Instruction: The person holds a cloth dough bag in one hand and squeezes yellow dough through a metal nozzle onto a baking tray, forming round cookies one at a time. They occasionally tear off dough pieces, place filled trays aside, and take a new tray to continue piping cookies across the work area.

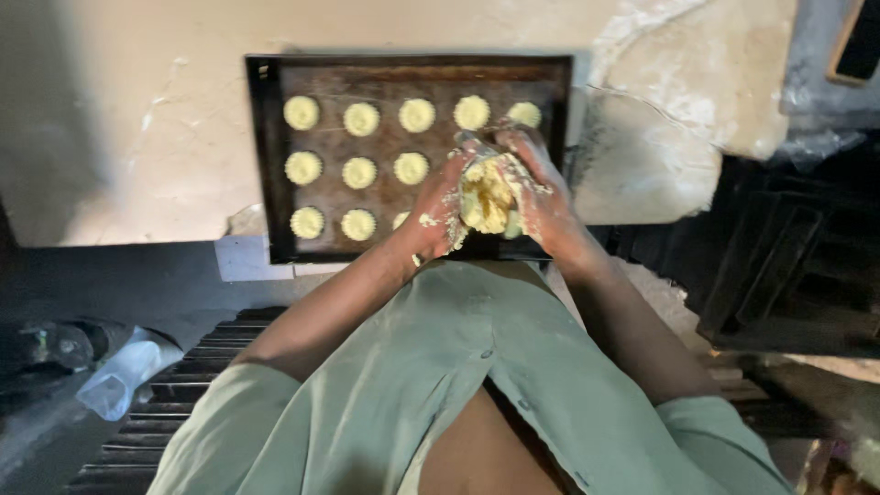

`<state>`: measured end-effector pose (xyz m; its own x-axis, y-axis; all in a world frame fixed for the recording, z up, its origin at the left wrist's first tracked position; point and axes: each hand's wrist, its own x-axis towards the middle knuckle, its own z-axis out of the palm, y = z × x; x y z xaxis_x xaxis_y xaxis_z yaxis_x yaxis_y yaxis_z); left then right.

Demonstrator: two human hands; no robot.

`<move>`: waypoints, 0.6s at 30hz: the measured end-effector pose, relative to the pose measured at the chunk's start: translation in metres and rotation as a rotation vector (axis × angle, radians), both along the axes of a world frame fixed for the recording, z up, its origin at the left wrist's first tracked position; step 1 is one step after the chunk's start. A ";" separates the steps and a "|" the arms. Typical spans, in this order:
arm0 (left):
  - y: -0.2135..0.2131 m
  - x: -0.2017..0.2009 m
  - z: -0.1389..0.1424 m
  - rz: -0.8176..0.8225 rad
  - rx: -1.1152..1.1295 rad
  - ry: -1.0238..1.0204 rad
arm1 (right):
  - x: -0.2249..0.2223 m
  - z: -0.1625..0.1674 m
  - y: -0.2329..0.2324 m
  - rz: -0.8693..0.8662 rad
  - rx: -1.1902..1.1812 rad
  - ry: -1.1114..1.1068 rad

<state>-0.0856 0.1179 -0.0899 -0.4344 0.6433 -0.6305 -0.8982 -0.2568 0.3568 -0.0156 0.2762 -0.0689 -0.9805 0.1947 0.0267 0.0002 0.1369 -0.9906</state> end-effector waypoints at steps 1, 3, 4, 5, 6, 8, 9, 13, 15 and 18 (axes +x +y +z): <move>0.009 0.007 -0.003 0.013 -0.020 -0.024 | 0.003 -0.006 0.009 -0.003 -0.005 0.029; 0.024 0.017 -0.008 0.060 0.024 0.083 | 0.010 -0.010 0.024 -0.017 0.066 0.053; 0.030 0.021 -0.009 0.073 0.052 0.136 | 0.014 -0.010 0.030 -0.029 0.143 0.045; 0.033 0.024 -0.008 0.045 0.010 0.142 | 0.019 -0.008 0.036 -0.048 0.222 0.037; 0.036 0.026 -0.006 0.017 -0.028 0.156 | 0.023 -0.005 0.041 -0.064 0.280 0.034; 0.042 0.032 0.001 -0.030 -0.092 0.219 | 0.032 0.003 0.049 -0.090 0.390 0.018; 0.043 0.037 0.006 -0.051 -0.120 0.265 | 0.036 0.007 0.053 -0.097 0.388 -0.030; 0.050 0.059 0.018 -0.208 -0.206 0.458 | 0.047 0.010 0.063 -0.061 0.420 -0.173; 0.047 0.066 0.016 -0.278 -0.242 0.368 | 0.053 0.003 0.063 -0.112 0.459 -0.155; 0.024 0.061 0.005 -0.330 -0.286 0.258 | 0.065 -0.014 0.059 -0.327 0.455 -0.065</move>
<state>-0.0244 0.1415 -0.0845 -0.4020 0.5892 -0.7009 -0.7886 0.1662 0.5920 0.0492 0.3352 -0.0825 -0.8736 0.4714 0.1206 0.1734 0.5331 -0.8281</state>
